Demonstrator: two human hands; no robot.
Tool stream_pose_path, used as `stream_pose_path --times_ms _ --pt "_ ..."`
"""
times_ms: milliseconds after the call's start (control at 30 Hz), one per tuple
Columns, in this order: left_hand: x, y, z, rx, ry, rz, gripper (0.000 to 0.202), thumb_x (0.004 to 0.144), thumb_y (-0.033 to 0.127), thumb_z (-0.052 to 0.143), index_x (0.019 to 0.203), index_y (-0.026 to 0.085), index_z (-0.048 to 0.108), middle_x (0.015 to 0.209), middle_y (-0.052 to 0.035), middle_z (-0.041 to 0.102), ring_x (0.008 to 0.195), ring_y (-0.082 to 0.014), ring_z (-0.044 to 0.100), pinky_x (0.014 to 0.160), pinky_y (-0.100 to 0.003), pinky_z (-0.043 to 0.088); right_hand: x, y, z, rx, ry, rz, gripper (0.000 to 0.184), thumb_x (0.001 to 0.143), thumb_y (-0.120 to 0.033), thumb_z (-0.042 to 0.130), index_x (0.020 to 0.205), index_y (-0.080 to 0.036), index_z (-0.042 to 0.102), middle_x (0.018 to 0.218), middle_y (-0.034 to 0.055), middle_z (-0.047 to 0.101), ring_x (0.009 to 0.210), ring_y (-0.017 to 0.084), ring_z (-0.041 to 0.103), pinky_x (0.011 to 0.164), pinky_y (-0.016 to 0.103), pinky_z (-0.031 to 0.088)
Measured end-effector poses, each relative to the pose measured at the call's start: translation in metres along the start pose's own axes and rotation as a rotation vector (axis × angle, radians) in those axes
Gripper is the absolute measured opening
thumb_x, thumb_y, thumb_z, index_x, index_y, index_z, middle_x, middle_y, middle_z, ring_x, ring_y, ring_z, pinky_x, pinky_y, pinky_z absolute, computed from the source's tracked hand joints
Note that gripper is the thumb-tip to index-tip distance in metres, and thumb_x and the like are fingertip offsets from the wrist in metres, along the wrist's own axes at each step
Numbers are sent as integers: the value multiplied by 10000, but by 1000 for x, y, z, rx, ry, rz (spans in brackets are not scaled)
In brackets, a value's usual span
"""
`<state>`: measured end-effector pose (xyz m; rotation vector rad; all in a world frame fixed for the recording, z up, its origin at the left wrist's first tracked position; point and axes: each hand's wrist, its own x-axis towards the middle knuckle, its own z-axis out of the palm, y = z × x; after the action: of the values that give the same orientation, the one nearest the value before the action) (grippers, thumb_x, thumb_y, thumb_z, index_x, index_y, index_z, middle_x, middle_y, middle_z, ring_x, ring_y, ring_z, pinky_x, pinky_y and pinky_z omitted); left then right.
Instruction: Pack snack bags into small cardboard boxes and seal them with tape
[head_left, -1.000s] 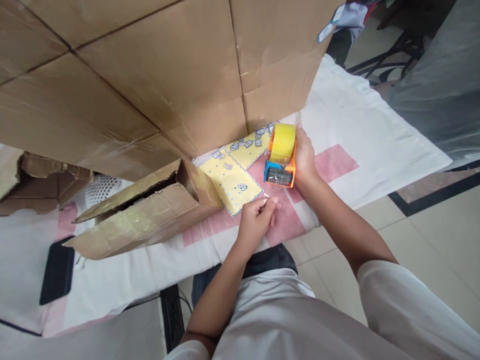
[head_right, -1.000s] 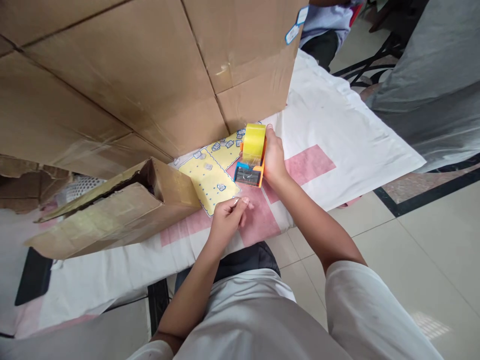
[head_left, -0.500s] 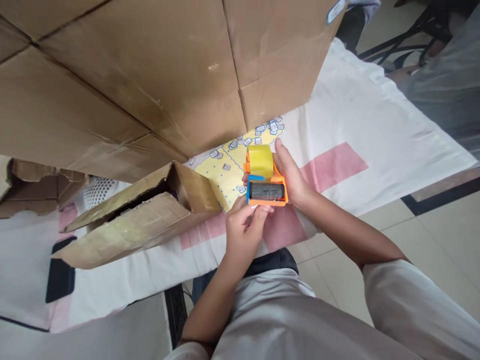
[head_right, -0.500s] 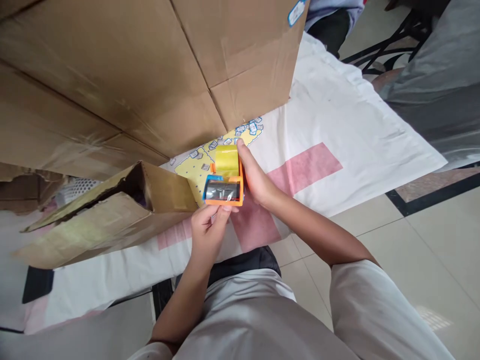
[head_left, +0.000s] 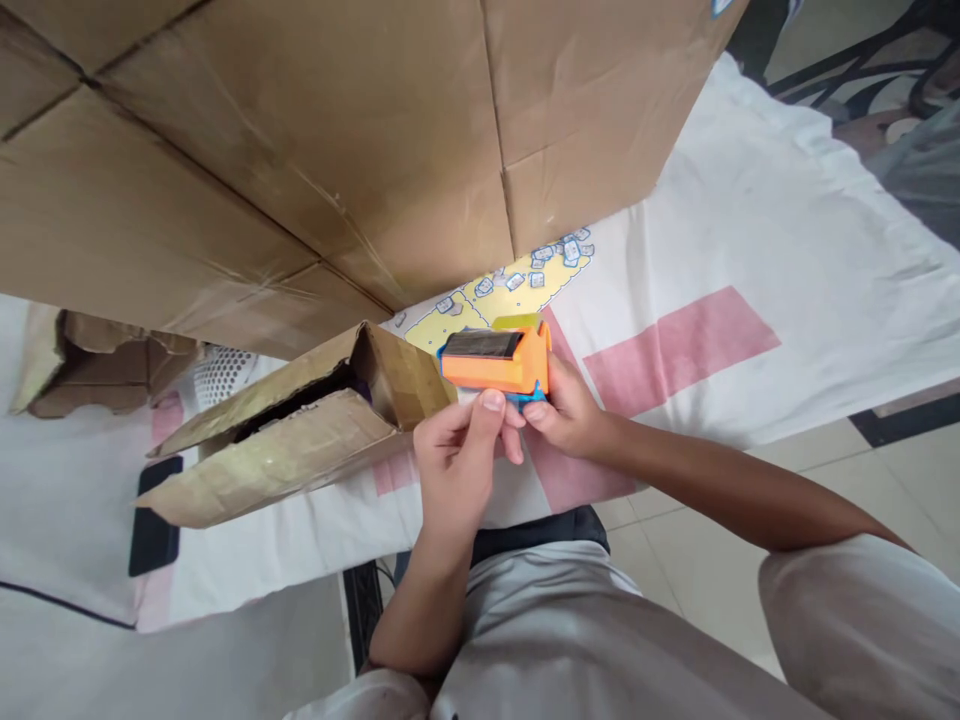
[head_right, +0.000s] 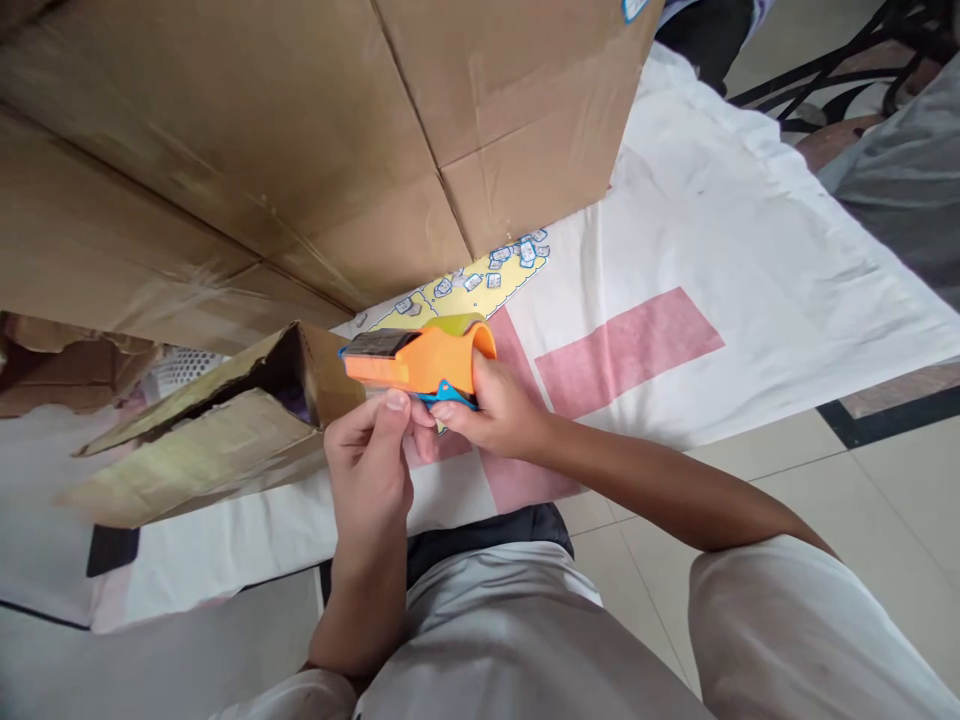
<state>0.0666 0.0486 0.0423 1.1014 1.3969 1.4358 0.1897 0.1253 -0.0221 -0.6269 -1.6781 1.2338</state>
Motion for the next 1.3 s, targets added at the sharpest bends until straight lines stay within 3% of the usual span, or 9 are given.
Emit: stream_pose_path --times_ms 100,400,600,900,1067,1300 --pt "-2 -1 2 -44 -18 10 430 989 485 614 695 186 711 501 14 595 460 -100 536 512 -230 449 -1 -4 0 23 35 -37 504 906 -740 553 978 -241 555 885 68 684 826 235 656 784 410 560" --pt "-2 -11 2 -79 34 -6 458 979 521 613 670 183 643 455 34 524 410 -90 480 501 -230 443 -1 -11 7 29 13 48 506 925 -756 492 900 -253 548 885 72 684 799 228 626 756 413 565" --pt "-2 -15 5 -142 59 -19 451 980 511 615 676 180 630 455 42 498 402 -83 461 480 -223 435 -5 -10 11 23 21 85 454 963 -703 472 908 -257 539 772 38 648 690 203 584 672 383 550" --pt "-3 -17 5 -219 62 -65 452 974 521 625 682 176 644 424 50 501 353 -69 451 403 -193 389 -12 -11 16 58 50 170 430 975 -671 490 988 -246 555 859 49 666 835 229 667 745 385 584" --pt "-2 -19 7 -258 66 -61 435 980 493 628 687 172 642 417 57 488 337 -61 432 383 -184 360 -14 -8 18 51 97 185 440 966 -667 519 1012 -233 573 894 54 703 792 212 661 733 371 575" --pt "1 -21 8 -269 49 -56 425 998 464 611 696 166 644 422 59 495 340 -59 445 390 -175 363 -17 -8 20 139 60 273 453 990 -665 474 985 -223 573 822 32 678 748 185 642 702 324 563"
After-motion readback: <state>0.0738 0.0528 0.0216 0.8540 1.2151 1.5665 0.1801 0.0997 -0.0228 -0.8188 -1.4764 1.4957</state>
